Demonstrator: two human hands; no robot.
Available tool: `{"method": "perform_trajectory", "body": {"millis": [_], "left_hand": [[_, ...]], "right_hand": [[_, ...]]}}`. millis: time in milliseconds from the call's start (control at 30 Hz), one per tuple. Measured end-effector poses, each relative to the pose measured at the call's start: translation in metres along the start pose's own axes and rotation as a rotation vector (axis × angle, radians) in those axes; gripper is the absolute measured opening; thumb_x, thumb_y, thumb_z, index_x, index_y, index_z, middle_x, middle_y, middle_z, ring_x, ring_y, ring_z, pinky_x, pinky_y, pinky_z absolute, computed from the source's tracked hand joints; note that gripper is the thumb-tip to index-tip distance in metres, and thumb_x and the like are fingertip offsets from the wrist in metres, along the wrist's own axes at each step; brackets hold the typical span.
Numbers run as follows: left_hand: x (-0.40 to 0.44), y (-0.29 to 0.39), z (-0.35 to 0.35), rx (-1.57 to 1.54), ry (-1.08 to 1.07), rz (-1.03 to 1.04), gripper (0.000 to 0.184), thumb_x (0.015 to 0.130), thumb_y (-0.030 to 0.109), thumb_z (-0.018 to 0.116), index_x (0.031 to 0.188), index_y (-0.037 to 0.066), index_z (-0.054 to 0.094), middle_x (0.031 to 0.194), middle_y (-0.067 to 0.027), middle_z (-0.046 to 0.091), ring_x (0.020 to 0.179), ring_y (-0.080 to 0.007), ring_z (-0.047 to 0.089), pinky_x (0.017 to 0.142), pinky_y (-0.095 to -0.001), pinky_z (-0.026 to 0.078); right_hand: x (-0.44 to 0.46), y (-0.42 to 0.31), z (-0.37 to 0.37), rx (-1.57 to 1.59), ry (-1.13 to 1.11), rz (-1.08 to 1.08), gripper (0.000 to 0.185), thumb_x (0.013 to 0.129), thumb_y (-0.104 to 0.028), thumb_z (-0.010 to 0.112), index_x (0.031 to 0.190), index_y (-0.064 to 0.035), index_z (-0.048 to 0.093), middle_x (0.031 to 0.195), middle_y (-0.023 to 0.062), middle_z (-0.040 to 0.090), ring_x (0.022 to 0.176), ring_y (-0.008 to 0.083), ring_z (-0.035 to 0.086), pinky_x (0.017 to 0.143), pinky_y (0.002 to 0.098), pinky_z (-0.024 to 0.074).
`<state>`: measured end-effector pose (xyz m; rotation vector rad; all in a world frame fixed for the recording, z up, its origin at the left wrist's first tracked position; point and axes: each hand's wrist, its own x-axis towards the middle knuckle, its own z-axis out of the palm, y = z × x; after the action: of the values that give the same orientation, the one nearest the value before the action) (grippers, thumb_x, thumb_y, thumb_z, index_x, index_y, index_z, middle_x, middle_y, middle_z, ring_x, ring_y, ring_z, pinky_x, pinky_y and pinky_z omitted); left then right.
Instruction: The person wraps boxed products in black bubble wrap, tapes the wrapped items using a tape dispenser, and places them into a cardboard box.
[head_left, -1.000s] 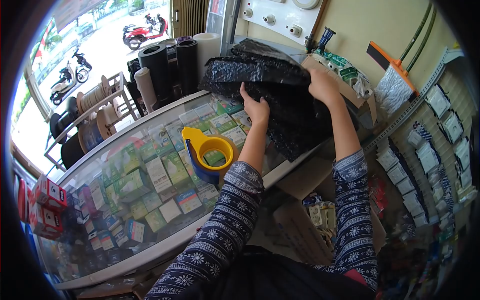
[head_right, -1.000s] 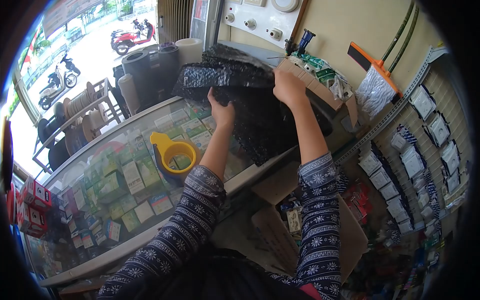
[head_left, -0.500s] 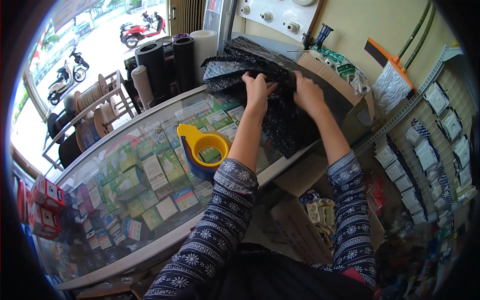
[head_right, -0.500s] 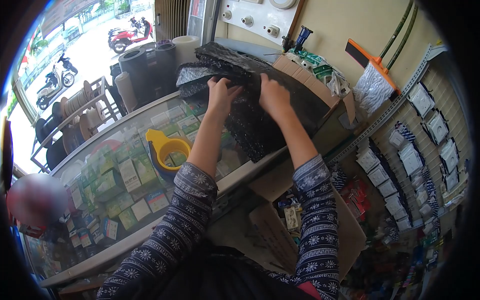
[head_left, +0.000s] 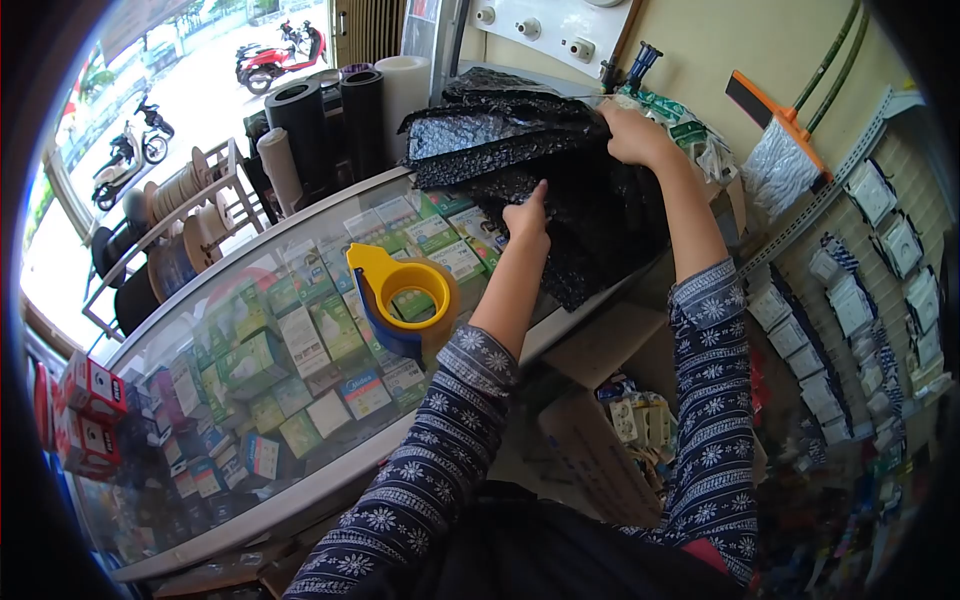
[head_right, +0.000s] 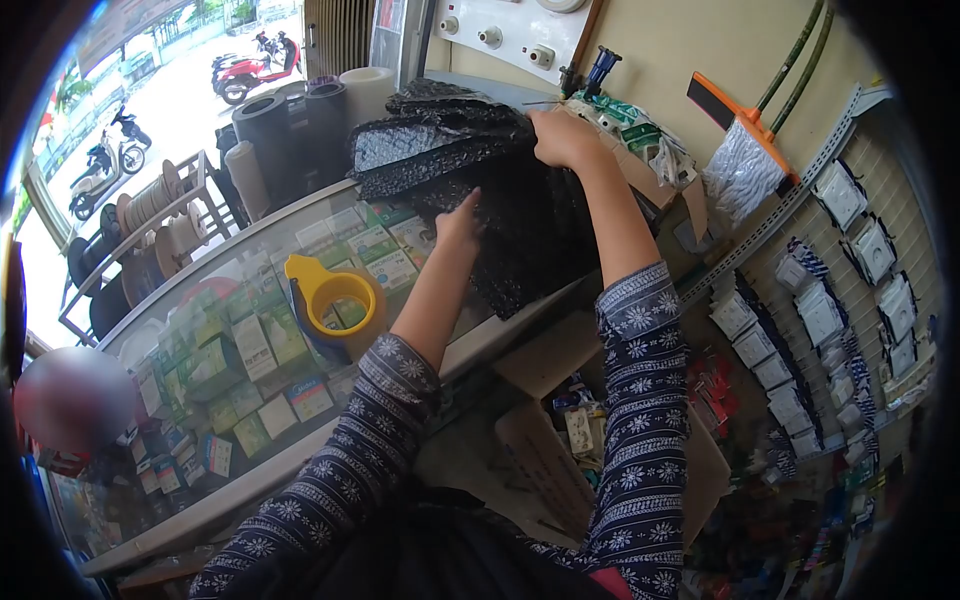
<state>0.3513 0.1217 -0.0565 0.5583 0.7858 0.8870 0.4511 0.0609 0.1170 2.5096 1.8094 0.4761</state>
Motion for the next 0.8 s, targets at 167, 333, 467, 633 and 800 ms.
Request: {"method": "perform_trajectory", "body": {"millis": [167, 333, 467, 633, 800], "left_hand": [[0.0, 0.027, 0.004, 0.313, -0.066, 0.318, 0.043, 0.078, 0.021, 0.064, 0.109, -0.005, 0.05, 0.101, -0.0193, 0.055, 0.091, -0.0266, 0.056, 0.069, -0.0376, 0.049], [-0.035, 0.073, 0.024, -0.198, -0.386, 0.027, 0.045, 0.088, 0.031, 0.043, 0.121, 0.0, 0.041, 0.118, -0.021, 0.046, 0.103, -0.0355, 0.051, 0.079, -0.0429, 0.047], [-0.025, 0.066, 0.024, -0.337, -0.438, 0.12, 0.048, 0.086, 0.031, 0.043, 0.122, 0.0, 0.035, 0.123, -0.0257, 0.039, 0.107, -0.0428, 0.048, 0.085, -0.0452, 0.044], [0.016, 0.03, 0.003, 0.498, -0.18, 0.362, 0.049, 0.08, 0.025, 0.054, 0.113, -0.007, 0.039, 0.123, -0.0291, 0.039, 0.106, -0.0438, 0.047, 0.088, -0.0453, 0.043], [0.009, -0.005, -0.005, 1.12, 0.097, 0.593, 0.066, 0.069, 0.038, 0.071, 0.102, -0.012, 0.046, 0.098, -0.0247, 0.057, 0.093, -0.0398, 0.055, 0.089, -0.0467, 0.04]], "right_hand": [[-0.02, -0.015, -0.008, -0.044, -0.081, 0.04, 0.056, 0.074, -0.006, 0.051, 0.129, -0.0088, 0.041, 0.104, 0.0191, 0.06, 0.101, 0.0321, 0.057, 0.083, 0.0403, 0.0473], [-0.03, -0.024, 0.028, 0.115, 0.099, 0.027, 0.069, 0.071, -0.024, 0.067, 0.13, -0.0053, 0.036, 0.099, 0.023, 0.061, 0.095, 0.0368, 0.058, 0.08, 0.0422, 0.0477], [-0.036, -0.032, 0.019, 0.021, 0.124, 0.038, 0.067, 0.07, -0.026, 0.07, 0.127, -0.007, 0.041, 0.096, 0.0183, 0.063, 0.094, 0.0331, 0.06, 0.078, 0.0416, 0.0495], [-0.027, -0.015, 0.0, -0.146, 0.025, 0.062, 0.047, 0.073, -0.005, 0.056, 0.118, -0.0191, 0.055, 0.097, 0.0102, 0.064, 0.093, 0.0264, 0.061, 0.078, 0.0385, 0.0493], [-0.025, -0.015, -0.008, -0.18, 0.087, 0.025, 0.047, 0.074, -0.004, 0.055, 0.119, -0.0193, 0.055, 0.098, 0.0104, 0.064, 0.094, 0.0253, 0.061, 0.078, 0.0375, 0.0489]]}}
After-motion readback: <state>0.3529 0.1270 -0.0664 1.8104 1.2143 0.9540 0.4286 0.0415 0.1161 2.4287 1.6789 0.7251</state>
